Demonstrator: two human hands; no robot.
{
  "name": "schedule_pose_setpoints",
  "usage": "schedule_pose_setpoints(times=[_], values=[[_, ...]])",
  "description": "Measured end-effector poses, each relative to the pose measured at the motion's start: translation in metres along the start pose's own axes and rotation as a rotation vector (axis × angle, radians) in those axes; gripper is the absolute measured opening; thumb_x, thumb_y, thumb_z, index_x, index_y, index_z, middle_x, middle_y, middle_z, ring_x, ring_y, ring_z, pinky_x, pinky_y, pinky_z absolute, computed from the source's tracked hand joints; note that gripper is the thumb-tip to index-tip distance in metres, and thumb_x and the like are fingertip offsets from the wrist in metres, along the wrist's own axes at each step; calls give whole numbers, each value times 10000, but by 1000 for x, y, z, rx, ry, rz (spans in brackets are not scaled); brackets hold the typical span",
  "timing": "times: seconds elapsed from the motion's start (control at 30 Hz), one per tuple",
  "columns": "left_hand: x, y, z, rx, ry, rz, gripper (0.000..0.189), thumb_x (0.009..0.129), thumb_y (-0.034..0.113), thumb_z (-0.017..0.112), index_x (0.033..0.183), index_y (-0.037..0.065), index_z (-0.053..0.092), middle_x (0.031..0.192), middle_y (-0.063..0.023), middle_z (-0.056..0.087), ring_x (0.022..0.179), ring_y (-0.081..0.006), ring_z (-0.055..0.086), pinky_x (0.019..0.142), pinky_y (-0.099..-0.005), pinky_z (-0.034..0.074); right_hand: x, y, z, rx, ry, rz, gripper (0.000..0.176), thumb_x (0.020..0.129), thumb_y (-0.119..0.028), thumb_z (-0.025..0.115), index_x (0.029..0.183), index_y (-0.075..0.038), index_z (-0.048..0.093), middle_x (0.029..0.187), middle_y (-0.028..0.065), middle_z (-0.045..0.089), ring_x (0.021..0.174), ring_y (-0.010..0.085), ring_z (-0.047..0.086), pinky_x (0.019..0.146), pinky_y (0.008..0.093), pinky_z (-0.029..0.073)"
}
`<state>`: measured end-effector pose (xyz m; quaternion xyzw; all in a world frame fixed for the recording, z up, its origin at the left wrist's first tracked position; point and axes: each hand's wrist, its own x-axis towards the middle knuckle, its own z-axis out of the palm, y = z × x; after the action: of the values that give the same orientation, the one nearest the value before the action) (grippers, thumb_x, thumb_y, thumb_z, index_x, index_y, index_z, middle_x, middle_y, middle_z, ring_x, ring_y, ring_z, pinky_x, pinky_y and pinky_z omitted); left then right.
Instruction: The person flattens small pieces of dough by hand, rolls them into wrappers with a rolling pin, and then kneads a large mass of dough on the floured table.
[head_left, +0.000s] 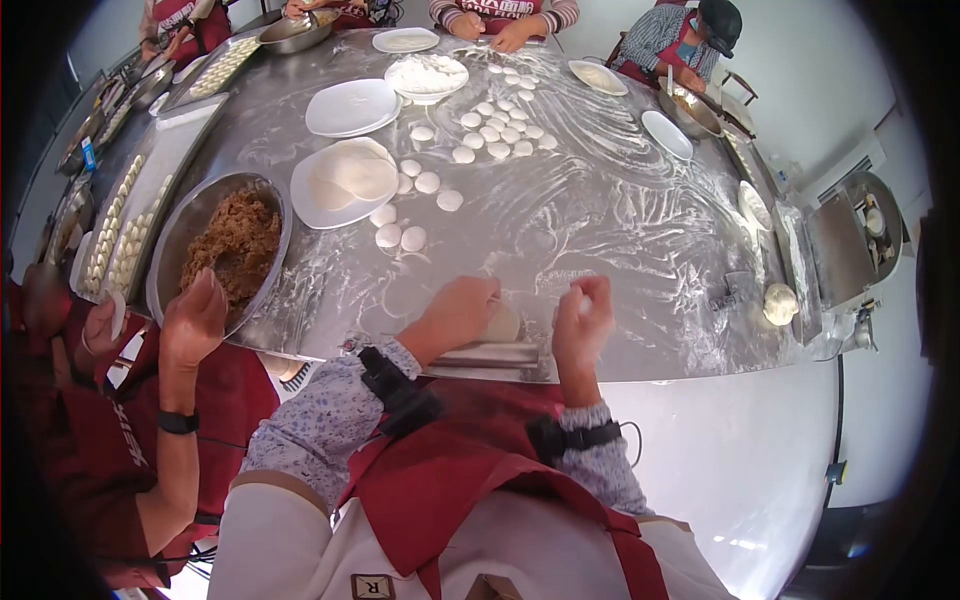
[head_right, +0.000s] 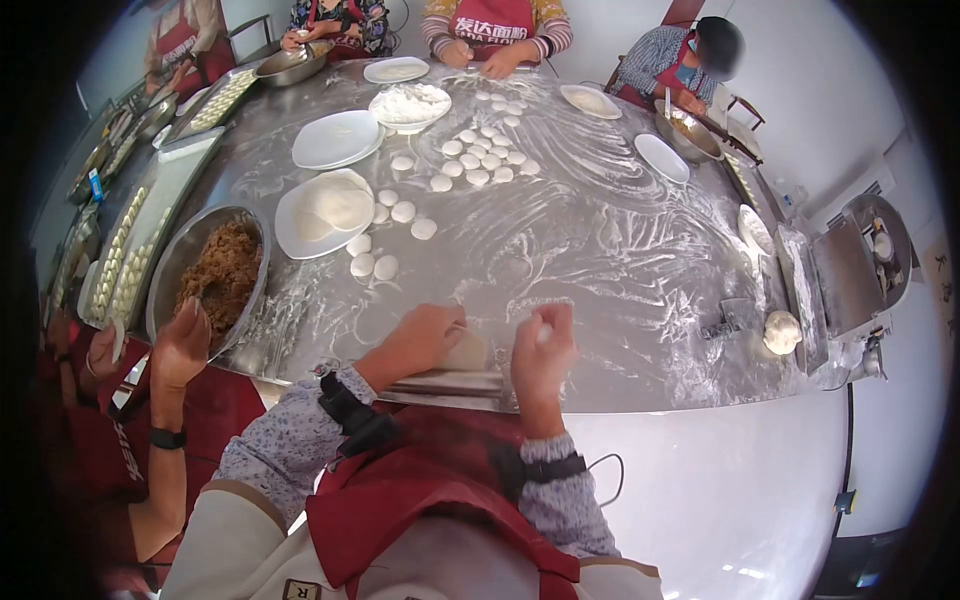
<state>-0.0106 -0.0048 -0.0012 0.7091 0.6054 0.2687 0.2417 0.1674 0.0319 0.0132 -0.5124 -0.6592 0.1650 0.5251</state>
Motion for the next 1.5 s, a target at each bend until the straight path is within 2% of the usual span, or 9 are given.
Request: schedule_pose_setpoints(times=[0.1,0.33,0.57,0.9,1.03,1.07,1.23,1.33,1.5], values=[[-10,6,-5,-136,-8,-75,162,817,137,536,897,23,619,852,-213,642,824,-396,613,740,-460,474,-9,-4,-6,69,-40,207,121,816,-119,536,893,-29,564,790,186,628,756,379,623,692,429,480],[-5,13,12,-90,111,-65,163,815,145,544,907,37,624,830,-210,642,809,-401,611,726,-475,474,34,-6,36,-34,-44,-35,126,810,-114,533,897,-25,556,809,197,608,767,381,614,682,419,476],[-14,2,4,-96,33,-75,193,809,169,549,935,51,634,853,-199,646,812,-398,610,733,-473,476,-15,13,-8,164,-44,196,108,820,-99,512,869,-11,552,764,159,593,713,311,602,666,382,472],[-15,-8,6,-93,-16,1,269,795,198,587,997,23,612,899,-222,638,859,-407,597,745,-463,473,-3,13,1,72,-49,116,86,821,-77,511,863,-11,546,727,123,581,646,266,582,646,378,476],[-8,-19,-32,-392,47,-66,318,833,270,621,1015,10,610,859,-191,640,813,-285,630,748,-390,486,-15,14,-7,200,-61,165,58,849,-57,491,871,-10,517,696,66,530,552,148,514,516,294,422],[-3,-24,-52,-374,168,-28,346,835,270,617,1065,12,602,928,-183,641,833,-280,635,748,-382,496,-16,21,-6,201,-33,20,34,876,-44,476,882,-13,490,665,22,486,447,62,448,387,227,372],[28,-88,-134,-491,840,-219,302,810,209,645,1041,18,609,938,-161,657,856,-300,643,742,-382,503,-5,20,0,195,-70,11,30,881,-50,485,885,-21,493,699,23,494,460,59,457,392,225,374],[8,-116,-120,30,669,-263,276,797,198,631,1010,24,606,936,-181,652,860,-334,636,763,-400,502,-1,21,4,179,-63,1,28,881,-52,490,884,-24,496,709,21,502,461,59,458,393,224,369],[-9,-95,-79,198,396,-221,266,786,192,606,1005,41,595,945,-177,607,886,-362,602,784,-442,483,1,17,3,139,-53,-14,29,873,-52,493,868,-26,505,696,24,518,452,66,468,395,231,368]])
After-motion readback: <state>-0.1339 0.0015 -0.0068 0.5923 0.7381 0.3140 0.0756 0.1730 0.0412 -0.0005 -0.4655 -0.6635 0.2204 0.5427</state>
